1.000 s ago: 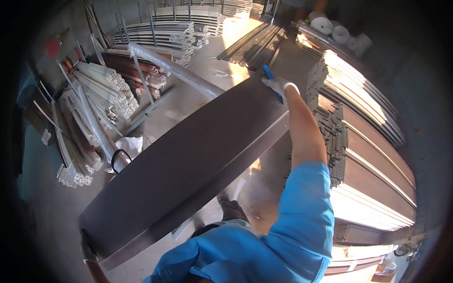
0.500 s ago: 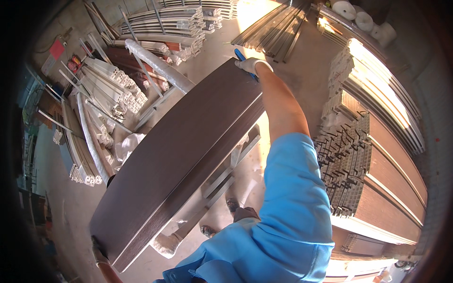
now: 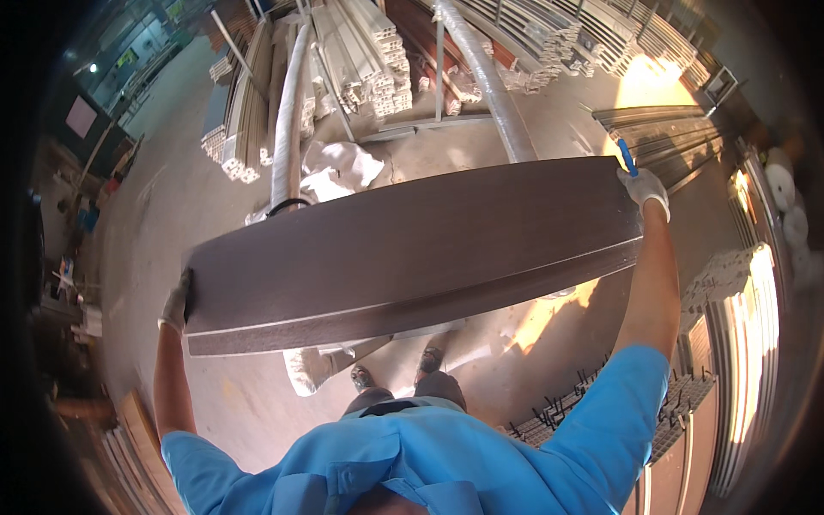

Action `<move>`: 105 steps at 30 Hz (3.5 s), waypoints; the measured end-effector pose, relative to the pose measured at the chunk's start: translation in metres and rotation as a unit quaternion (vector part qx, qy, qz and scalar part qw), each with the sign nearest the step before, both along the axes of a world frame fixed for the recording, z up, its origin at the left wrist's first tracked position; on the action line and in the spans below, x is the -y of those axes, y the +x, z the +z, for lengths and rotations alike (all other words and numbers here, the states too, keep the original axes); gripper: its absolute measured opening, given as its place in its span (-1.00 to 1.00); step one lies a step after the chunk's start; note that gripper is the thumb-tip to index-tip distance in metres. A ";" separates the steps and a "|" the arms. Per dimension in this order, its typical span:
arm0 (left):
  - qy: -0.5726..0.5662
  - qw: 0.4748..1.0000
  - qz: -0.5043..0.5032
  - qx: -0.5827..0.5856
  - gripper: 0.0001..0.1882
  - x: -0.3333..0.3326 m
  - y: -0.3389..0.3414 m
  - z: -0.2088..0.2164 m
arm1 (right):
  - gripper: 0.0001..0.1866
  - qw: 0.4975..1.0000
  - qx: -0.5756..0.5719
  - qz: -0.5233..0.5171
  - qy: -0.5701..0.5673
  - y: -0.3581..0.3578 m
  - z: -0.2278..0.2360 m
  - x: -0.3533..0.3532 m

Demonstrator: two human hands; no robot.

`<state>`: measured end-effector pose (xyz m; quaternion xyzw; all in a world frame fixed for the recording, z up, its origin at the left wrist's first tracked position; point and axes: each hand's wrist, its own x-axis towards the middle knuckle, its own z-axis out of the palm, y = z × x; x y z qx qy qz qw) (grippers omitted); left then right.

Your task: The person picks up dark rectangular panels from a stack, places them on a metal workbench, and uses a blue utility knife to cut along the edges. They then insert a thin strip into the cut groove and stack the finished panels with others.

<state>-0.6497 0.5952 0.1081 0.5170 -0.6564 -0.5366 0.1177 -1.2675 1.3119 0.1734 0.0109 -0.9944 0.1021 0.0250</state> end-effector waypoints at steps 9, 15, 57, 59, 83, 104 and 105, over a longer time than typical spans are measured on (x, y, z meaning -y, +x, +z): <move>0.030 0.992 -0.117 -0.036 -0.26 0.005 0.028 0.010 | -0.50 0.948 -0.008 0.263 -0.181 0.183 0.066 0.182; -0.014 0.986 -0.088 -0.139 -0.48 0.030 0.132 -0.089 | -0.60 0.887 -0.022 0.436 -0.152 0.332 0.026 0.304; 0.238 0.933 0.269 -0.029 -0.51 0.473 0.559 -0.336 | -0.71 0.859 0.117 0.489 -0.093 0.648 -0.162 0.989; 0.259 0.932 0.252 0.023 -0.55 0.504 0.550 -0.349 | -0.69 0.869 0.144 0.466 -0.089 0.627 -0.179 1.033; 0.284 0.905 0.318 -0.015 -0.63 1.075 0.511 -0.372 | -0.62 0.820 0.307 0.482 -0.020 0.524 -0.227 1.631; 0.291 0.952 -0.051 0.083 -0.50 1.507 -0.094 -0.292 | -0.70 0.881 0.358 0.212 -0.226 0.211 -0.309 1.882; 0.296 0.949 -0.061 0.087 -0.50 1.521 -0.112 -0.293 | -0.70 0.864 0.364 0.195 -0.289 0.196 -0.314 1.892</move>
